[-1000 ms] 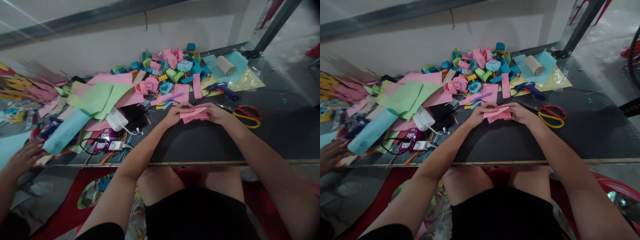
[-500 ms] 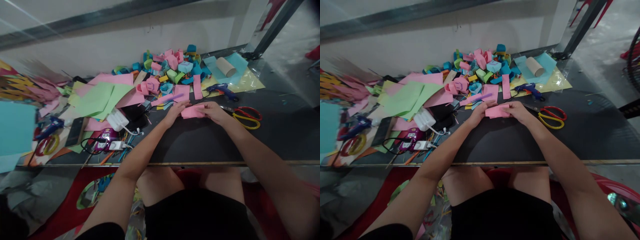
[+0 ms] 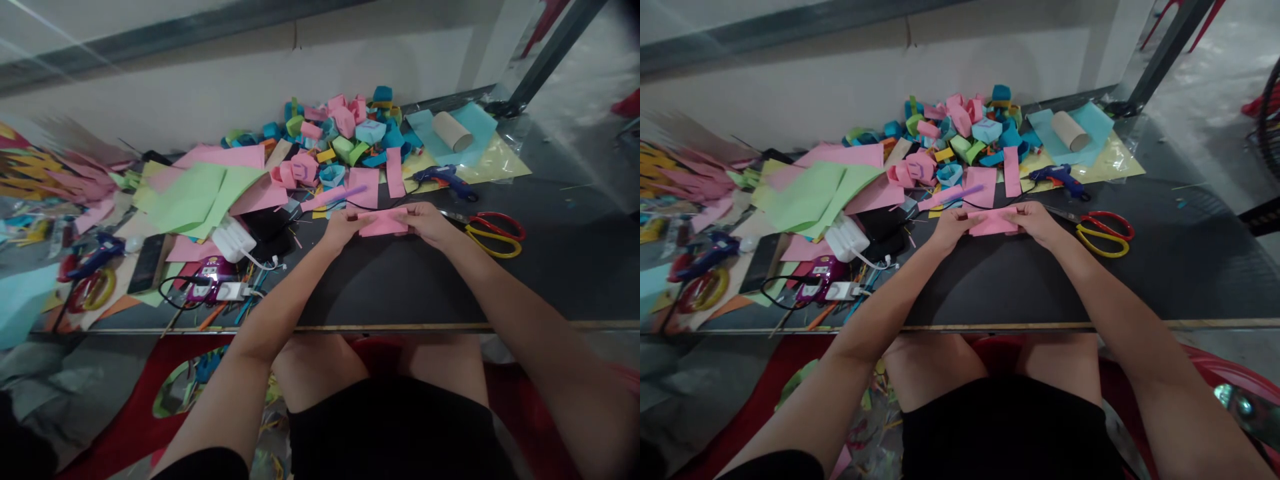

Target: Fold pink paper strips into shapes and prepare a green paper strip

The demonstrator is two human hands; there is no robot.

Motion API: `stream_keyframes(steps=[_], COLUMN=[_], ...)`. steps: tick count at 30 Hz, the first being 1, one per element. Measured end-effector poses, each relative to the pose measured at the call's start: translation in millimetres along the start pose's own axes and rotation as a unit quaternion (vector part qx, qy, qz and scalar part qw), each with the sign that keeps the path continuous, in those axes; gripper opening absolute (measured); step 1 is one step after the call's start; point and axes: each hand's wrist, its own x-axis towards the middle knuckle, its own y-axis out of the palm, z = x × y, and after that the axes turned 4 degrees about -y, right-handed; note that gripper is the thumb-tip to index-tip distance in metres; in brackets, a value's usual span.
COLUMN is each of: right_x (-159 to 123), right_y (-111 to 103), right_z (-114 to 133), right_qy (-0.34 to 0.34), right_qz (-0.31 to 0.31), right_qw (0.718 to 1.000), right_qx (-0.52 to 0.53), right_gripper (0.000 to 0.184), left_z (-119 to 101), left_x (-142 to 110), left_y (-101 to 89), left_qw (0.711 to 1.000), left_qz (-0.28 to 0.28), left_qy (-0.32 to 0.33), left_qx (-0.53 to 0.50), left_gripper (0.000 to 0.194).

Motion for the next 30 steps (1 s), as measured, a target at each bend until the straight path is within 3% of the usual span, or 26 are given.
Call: stream_keyframes(steps=[4, 6, 10, 19, 26, 30], right_x=[1.2, 0.9, -0.7, 0.5, -0.8, -2.0], right_y=[0.0, -1.0, -3.2, -3.9, -5.9, -8.1], right_z=[0.1, 1.4, 4.1, 2.3, 6.4, 8.5], right_qy=[-0.008, -0.003, 0.032, 0.006, 0.016, 0.031], right_qz=[-0.003, 0.008, 0.019, 0.006, 0.018, 0.062], right_qw=[1.000, 1.000, 0.998, 0.999, 0.999, 0.996], right_qx=[0.012, 0.000, -0.040, -0.042, -0.032, -0.048], right_gripper=[0.038, 0.039, 0.039, 0.045, 0.049, 0.042], left_z=[-8.3, -11.7, -15.0, -10.3, -10.7, -13.0], left_x=[-6.6, -8.8, -8.2, -3.3, -2.1, -4.3], left_y=[3.6, 4.2, 2.2, -1.0, 1.1, 2.0], left_qw=[0.997, 0.996, 0.999, 1.000, 0.999, 0.998], left_qz=[0.050, 0.046, -0.008, -0.010, -0.042, -0.042], left_qy=[-0.066, -0.075, -0.047, -0.026, 0.022, 0.048], left_qx=[0.008, 0.018, 0.020, 0.003, 0.019, 0.028], left_gripper=[0.037, 0.035, 0.033, 0.029, 0.051, 0.050])
